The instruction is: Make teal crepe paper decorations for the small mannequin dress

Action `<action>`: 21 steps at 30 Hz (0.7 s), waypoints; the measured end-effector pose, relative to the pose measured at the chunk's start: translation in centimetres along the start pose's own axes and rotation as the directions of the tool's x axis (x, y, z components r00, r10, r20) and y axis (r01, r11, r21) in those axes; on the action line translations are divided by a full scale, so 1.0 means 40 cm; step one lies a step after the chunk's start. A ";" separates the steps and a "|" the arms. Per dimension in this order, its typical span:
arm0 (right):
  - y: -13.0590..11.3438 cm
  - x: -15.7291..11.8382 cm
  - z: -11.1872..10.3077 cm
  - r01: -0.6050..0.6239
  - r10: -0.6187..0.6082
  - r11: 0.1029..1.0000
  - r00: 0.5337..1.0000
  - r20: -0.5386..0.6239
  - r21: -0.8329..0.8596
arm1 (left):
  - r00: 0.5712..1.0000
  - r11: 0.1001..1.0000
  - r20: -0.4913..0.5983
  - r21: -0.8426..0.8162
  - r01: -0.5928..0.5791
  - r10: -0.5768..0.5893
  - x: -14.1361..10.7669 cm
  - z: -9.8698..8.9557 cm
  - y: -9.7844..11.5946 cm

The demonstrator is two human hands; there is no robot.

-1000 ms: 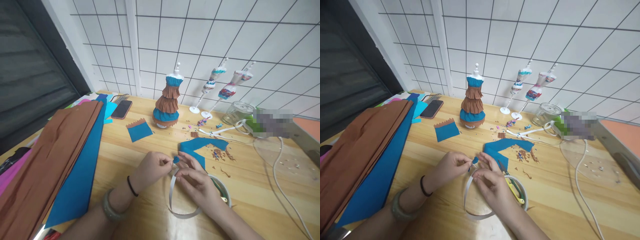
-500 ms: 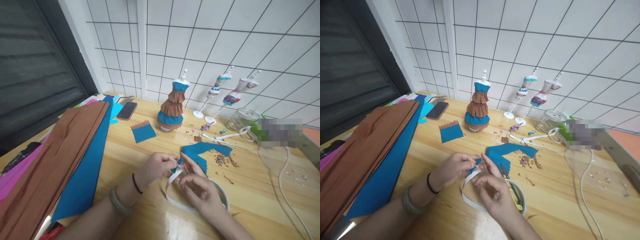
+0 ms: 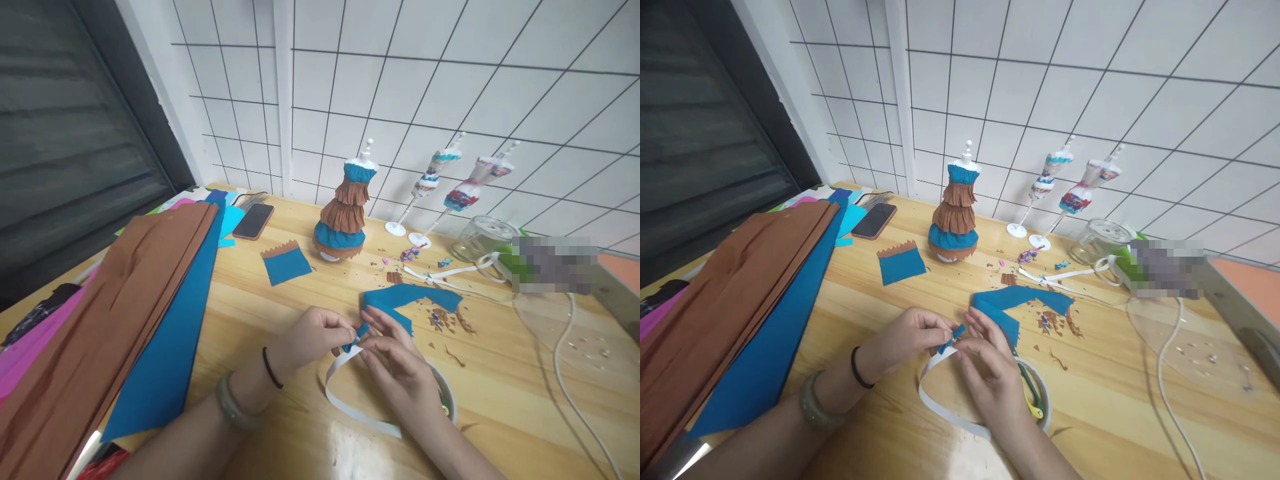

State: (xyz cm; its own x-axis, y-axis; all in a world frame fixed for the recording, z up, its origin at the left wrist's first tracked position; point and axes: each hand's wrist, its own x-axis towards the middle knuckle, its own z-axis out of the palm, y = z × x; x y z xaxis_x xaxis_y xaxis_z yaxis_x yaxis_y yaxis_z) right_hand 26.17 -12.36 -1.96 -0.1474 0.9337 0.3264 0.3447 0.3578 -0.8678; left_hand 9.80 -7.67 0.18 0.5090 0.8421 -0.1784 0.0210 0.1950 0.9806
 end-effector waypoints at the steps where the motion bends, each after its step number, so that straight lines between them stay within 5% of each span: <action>1: -0.001 0.001 -0.001 0.003 -0.003 1.000 1.000 -0.007 0.014 | 1.000 1.000 -0.004 0.014 0.002 -0.002 0.000 0.000 -0.001; 5: -0.010 0.001 -0.005 0.003 -0.003 0.998 1.000 0.008 0.063 | 0.998 0.998 0.001 0.002 0.059 -0.059 0.002 -0.004 -0.004; 15: -0.012 -0.005 -0.001 0.039 -0.038 0.999 0.996 0.081 -0.010 | 0.976 0.922 0.057 -0.320 0.217 -0.210 0.001 0.006 -0.002; 18: -0.015 -0.003 0.002 -0.118 0.107 0.975 0.992 0.066 0.190 | 0.976 0.918 0.011 -0.337 0.209 -0.219 0.002 0.006 -0.002; 21: -0.013 0.007 -0.006 -0.271 0.298 0.760 0.953 0.055 0.590 | 0.972 0.922 -0.012 -0.317 0.220 -0.236 0.002 0.000 0.001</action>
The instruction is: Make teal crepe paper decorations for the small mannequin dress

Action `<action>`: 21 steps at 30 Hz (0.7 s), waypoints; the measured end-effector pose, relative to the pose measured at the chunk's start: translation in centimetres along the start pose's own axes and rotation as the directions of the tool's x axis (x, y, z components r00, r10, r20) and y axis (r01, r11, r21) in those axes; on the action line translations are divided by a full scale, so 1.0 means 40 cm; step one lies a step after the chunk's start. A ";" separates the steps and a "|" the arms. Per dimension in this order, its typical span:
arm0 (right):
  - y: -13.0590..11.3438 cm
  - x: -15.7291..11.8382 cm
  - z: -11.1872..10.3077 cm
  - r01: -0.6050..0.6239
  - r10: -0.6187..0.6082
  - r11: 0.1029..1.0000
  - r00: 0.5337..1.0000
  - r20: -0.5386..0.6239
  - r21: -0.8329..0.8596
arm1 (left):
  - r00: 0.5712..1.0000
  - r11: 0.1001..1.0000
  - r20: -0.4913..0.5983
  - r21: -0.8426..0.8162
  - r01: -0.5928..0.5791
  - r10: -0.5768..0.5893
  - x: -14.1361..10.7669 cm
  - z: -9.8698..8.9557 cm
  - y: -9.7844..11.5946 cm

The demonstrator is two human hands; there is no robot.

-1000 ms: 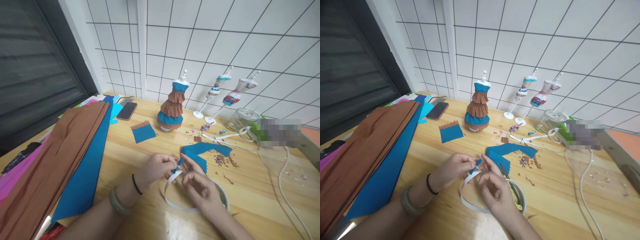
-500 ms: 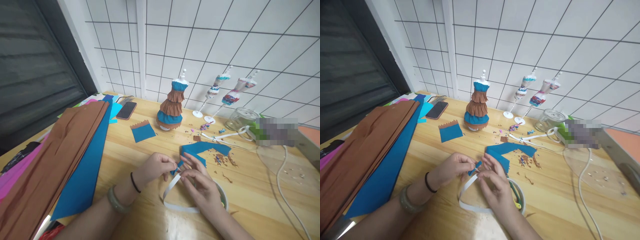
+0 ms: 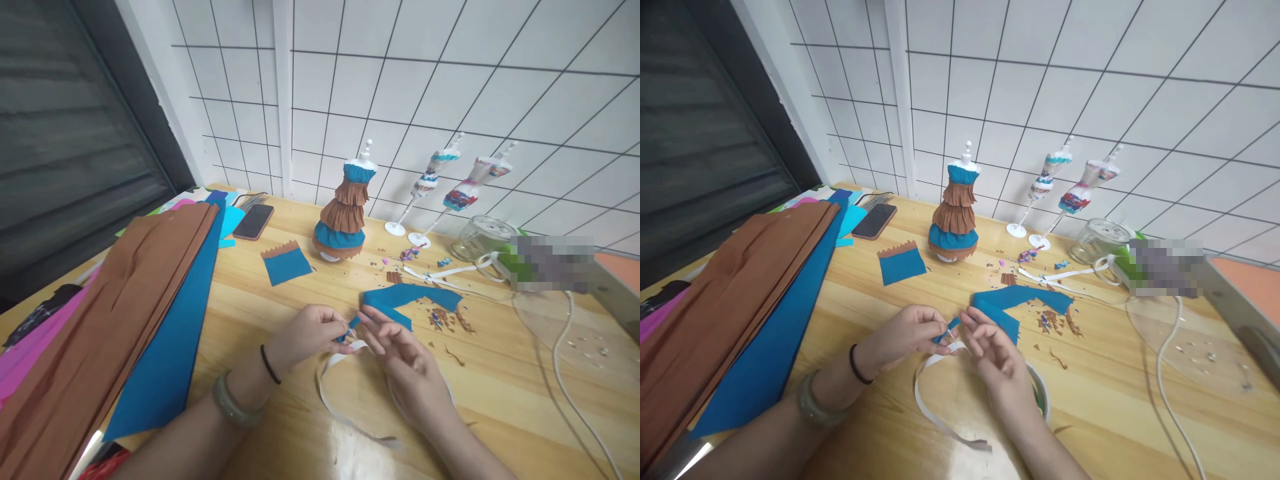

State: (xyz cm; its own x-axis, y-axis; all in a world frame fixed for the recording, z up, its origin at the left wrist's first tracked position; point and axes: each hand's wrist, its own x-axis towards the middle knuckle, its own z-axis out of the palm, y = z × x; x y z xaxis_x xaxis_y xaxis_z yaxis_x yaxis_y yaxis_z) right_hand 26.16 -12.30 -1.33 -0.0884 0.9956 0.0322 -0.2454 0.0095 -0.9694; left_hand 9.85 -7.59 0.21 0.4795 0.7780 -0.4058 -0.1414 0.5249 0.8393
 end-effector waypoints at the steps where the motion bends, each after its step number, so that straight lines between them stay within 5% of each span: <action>1: -0.003 0.005 -0.005 -0.045 0.048 0.989 0.999 -0.019 0.143 | 1.000 1.000 -0.006 0.011 0.002 -0.002 -0.001 -0.001 0.003; 6: -0.027 0.038 -0.054 -0.191 0.244 0.825 0.969 -0.030 0.532 | 0.999 0.999 0.027 0.029 -0.021 0.020 -0.010 -0.005 0.011; 10: -0.048 0.057 -0.096 -0.162 0.281 0.784 0.953 -0.110 0.600 | 0.996 0.999 0.083 0.040 -0.037 0.034 -0.013 -0.003 0.008; 18: -0.081 0.071 -0.128 -0.046 0.121 0.957 0.961 -0.248 0.287 | 0.995 0.992 0.064 0.090 -0.084 0.079 -0.009 -0.010 0.012; 21: -0.088 0.087 -0.125 -0.097 0.059 0.987 0.962 -0.266 -0.129 | 0.994 0.984 0.077 0.151 -0.091 0.080 -0.002 -0.014 0.003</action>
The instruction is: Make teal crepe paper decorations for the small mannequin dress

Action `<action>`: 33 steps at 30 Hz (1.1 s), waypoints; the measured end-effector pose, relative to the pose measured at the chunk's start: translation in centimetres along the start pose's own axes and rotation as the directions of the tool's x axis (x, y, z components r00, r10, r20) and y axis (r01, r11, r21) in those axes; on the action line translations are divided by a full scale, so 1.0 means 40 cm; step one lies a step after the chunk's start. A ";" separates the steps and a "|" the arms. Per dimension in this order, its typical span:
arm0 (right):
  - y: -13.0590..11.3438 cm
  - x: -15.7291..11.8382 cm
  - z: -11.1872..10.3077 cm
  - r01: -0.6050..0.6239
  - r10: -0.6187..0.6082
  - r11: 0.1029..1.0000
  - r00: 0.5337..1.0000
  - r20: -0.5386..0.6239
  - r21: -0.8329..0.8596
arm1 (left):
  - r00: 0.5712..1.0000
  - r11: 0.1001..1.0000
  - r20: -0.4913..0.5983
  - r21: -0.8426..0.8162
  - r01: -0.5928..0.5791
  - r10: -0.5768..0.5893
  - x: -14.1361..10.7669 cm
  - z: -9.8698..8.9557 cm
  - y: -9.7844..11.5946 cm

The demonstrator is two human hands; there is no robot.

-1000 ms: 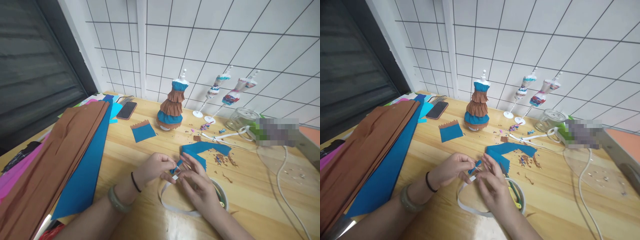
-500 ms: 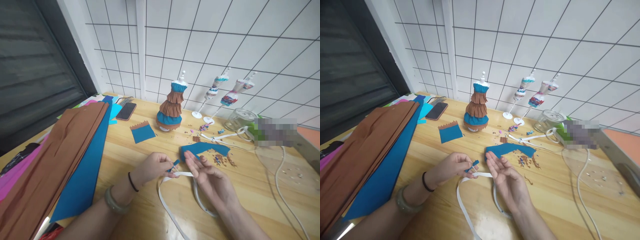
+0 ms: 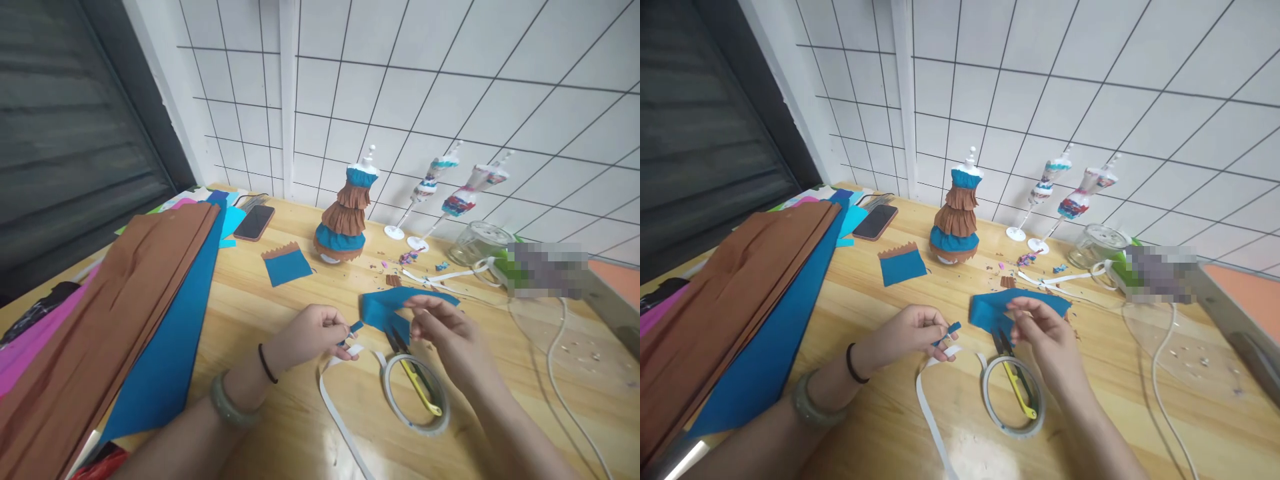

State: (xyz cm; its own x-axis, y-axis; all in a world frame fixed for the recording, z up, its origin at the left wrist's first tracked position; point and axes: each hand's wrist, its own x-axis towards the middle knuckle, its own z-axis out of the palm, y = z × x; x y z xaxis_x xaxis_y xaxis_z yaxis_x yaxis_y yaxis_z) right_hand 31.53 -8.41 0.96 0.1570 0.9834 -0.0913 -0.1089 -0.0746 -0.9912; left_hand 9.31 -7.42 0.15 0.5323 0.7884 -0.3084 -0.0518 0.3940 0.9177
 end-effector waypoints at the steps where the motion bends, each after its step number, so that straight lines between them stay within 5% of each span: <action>1: 0.000 0.008 0.004 0.017 -0.015 0.985 1.000 0.015 -0.172 | 1.000 1.000 0.004 0.014 0.003 -0.003 0.001 0.000 -0.003; 3: 0.007 0.028 0.016 0.045 -0.017 0.902 0.998 0.068 -0.429 | 1.000 0.999 0.001 0.033 0.007 -0.007 0.002 0.002 -0.005; 9: 0.026 0.118 0.045 0.102 0.035 0.811 0.975 0.221 -0.576 | 1.000 0.999 -0.008 0.029 0.023 -0.022 0.002 0.002 0.001; 18: -0.049 0.225 -0.020 0.144 -0.199 0.605 0.980 0.026 -0.783 | 0.998 0.997 0.019 -0.059 0.053 -0.052 0.008 -0.015 0.005; 23: -0.047 0.084 -0.039 0.191 -0.274 0.404 0.958 0.081 -0.895 | 0.999 0.995 0.009 -0.080 0.054 -0.054 0.008 -0.014 0.011; 28: -0.025 -0.114 -0.037 0.362 -0.076 0.220 0.932 0.354 -0.906 | 1.000 0.998 0.002 -0.055 0.025 -0.025 0.003 -0.010 0.011; 33: 0.016 -0.173 -0.038 0.391 -0.082 0.073 0.919 0.385 -0.917 | 1.000 0.999 0.013 -0.032 0.026 -0.025 0.000 -0.007 0.014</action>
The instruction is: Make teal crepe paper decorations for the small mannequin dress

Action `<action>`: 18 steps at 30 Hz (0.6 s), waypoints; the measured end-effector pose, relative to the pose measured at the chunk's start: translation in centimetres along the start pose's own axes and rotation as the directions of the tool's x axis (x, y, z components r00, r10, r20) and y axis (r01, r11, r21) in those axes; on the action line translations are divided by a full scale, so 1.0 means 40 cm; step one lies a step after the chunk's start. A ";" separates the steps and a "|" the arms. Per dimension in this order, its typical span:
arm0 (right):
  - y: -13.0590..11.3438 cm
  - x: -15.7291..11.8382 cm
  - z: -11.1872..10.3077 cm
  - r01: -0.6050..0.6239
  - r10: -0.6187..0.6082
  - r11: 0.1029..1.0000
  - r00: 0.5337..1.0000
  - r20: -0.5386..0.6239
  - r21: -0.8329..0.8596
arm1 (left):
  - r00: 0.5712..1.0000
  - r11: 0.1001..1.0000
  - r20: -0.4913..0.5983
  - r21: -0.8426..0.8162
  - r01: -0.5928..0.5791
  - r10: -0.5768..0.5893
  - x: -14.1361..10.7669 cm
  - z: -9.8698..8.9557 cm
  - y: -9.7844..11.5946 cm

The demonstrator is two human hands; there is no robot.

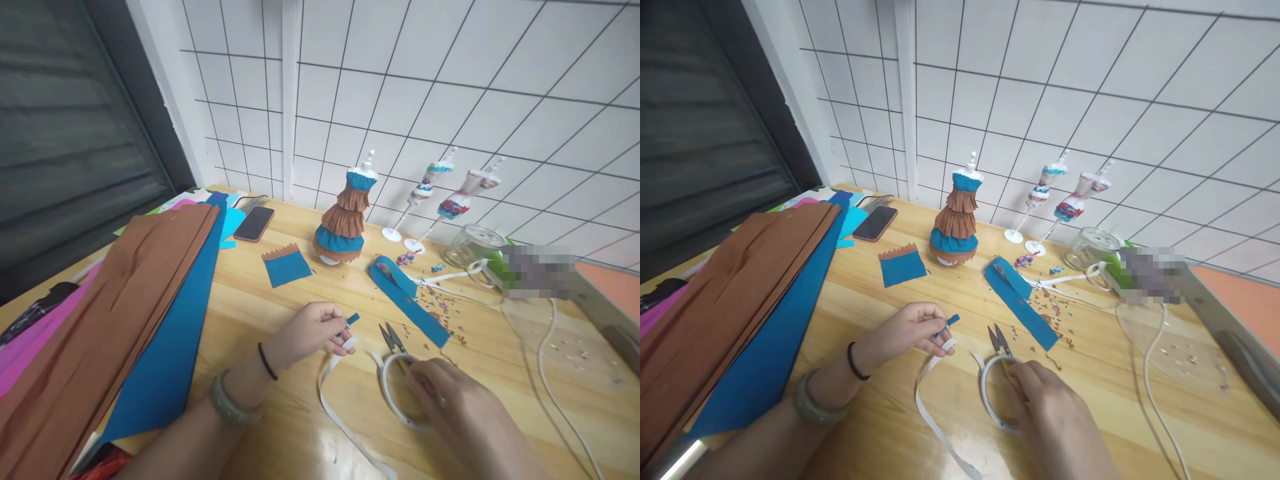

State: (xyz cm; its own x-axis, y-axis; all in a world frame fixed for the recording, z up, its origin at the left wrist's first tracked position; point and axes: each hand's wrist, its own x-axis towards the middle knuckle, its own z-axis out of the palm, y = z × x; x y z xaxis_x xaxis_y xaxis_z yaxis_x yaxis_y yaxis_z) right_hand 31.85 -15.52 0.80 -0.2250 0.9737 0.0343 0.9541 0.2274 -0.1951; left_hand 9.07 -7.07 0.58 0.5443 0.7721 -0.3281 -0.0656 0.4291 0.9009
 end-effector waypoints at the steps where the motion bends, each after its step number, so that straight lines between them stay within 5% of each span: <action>1: 0.000 -0.002 0.012 0.017 -0.017 0.999 1.000 -0.005 -0.038 | 1.000 1.000 -0.005 0.004 0.002 -0.002 0.000 0.000 0.000; 6: -0.007 -0.011 0.052 0.016 -0.017 0.994 1.000 -0.006 -0.109 | 1.000 1.000 -0.016 0.003 0.005 -0.005 0.002 -0.003 -0.002; 14: 0.034 0.019 0.023 -0.128 0.129 0.992 0.989 -0.069 0.019 | 1.000 1.000 0.000 0.010 0.012 -0.012 0.000 -0.002 -0.002; 18: 0.040 0.017 0.014 -0.220 0.211 0.967 0.974 0.081 0.125 | 1.000 1.000 0.020 0.002 0.012 -0.012 -0.005 -0.003 0.004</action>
State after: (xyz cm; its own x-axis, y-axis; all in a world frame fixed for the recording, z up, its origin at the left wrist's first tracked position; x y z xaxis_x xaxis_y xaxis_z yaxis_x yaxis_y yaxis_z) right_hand 33.12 -14.50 -0.02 -0.0338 0.9956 -0.0877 0.9478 0.0041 -0.3190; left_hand 8.85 -7.09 0.76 0.5617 0.7571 -0.3335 -0.0570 0.4376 0.8974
